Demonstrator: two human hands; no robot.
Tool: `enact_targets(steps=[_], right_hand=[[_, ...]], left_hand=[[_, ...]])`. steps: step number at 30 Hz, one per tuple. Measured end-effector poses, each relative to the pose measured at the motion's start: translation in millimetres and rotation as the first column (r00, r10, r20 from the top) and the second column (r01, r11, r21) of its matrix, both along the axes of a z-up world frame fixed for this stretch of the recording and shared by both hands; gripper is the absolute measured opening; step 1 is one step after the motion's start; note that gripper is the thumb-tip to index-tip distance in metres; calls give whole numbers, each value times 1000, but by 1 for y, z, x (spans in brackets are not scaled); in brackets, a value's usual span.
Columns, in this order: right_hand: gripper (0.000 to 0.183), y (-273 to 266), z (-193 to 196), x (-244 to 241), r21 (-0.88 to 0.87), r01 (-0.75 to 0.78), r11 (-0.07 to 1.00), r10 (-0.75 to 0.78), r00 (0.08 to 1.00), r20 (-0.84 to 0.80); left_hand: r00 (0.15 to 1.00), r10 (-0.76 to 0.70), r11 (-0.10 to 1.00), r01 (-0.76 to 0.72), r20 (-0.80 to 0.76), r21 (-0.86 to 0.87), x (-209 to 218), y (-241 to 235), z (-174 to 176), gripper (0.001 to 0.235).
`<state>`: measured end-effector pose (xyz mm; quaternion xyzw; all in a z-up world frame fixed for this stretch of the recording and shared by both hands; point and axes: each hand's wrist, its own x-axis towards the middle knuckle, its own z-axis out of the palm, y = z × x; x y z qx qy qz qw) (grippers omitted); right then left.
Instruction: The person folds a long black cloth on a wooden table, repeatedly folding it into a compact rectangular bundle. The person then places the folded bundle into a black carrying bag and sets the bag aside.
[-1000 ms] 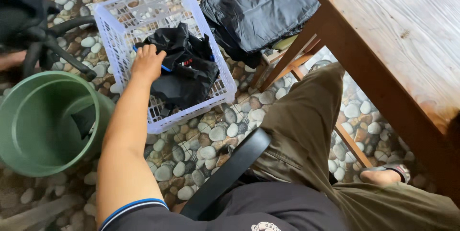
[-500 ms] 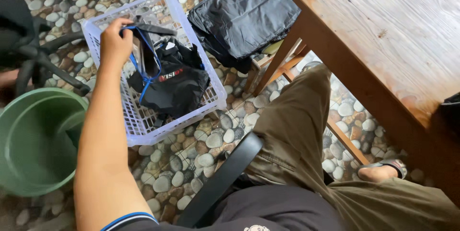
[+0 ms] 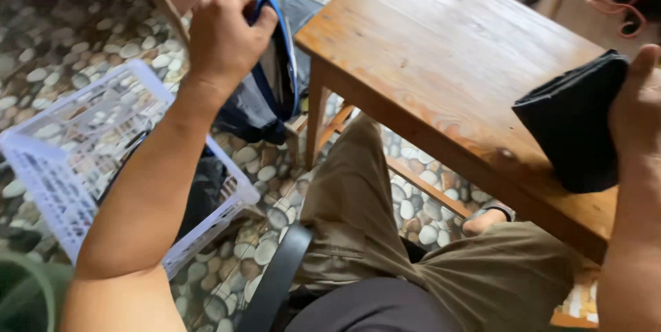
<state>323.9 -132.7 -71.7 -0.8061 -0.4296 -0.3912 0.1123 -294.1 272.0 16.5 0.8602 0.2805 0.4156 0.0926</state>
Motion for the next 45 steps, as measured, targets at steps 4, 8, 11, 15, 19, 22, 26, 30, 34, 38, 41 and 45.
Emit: enact_targets(steps=[4, 8, 11, 15, 19, 22, 26, 30, 34, 38, 41, 45], right_hand=[[94, 1, 68, -86, -38, 208, 977, -204, 874, -442], [101, -5, 93, -109, -68, 332, 941, -283, 660, -695], [99, -14, 105, -122, -71, 337, 939, -279, 621, -732], [92, -27, 111, -126, -76, 377, 923, -297, 574, -763], [94, -44, 110, -119, 4, 436, 900, -246, 516, -821], [93, -52, 111, -115, 25, 466, 885, -237, 496, -836], [95, -59, 107, -108, -26, 497, 867, -303, 486, -820], [95, -61, 102, -107, -60, 503, 862, -335, 476, -813], [97, -56, 102, -109, -40, 510, 859, -330, 492, -806], [97, -49, 100, -111, -64, 513, 856, -358, 499, -790], [97, -48, 95, -110, -77, 519, 851, -387, 522, -760], [94, -48, 99, -112, -73, 515, 854, -384, 531, -756]], left_hand=[[997, -62, 969, 47, 56, 242, 110, -26, 30, 22], [992, -116, 985, 109, 46, 133, 203, -44, 33, 50], [981, -147, 975, 121, 126, 187, 258, -58, 35, 34], [931, -236, 971, 235, 278, 37, 298, -85, 56, 27], [726, -272, 941, 338, 632, 17, 294, -126, 64, 13], [775, -139, 840, 422, 617, -340, 283, -151, 26, 34], [974, -76, 938, -2, -212, -346, 267, -141, -76, 53], [905, 199, 979, -195, -376, 49, 246, -152, -84, 91], [920, 167, 925, -21, -355, 380, 220, -181, -24, 129], [827, -294, 790, 493, -480, 366, 234, -198, -16, 94], [743, -382, 635, 643, -549, 428, 277, -198, -48, 69], [743, -337, 599, 643, -578, 478, 327, -208, -51, 44]])
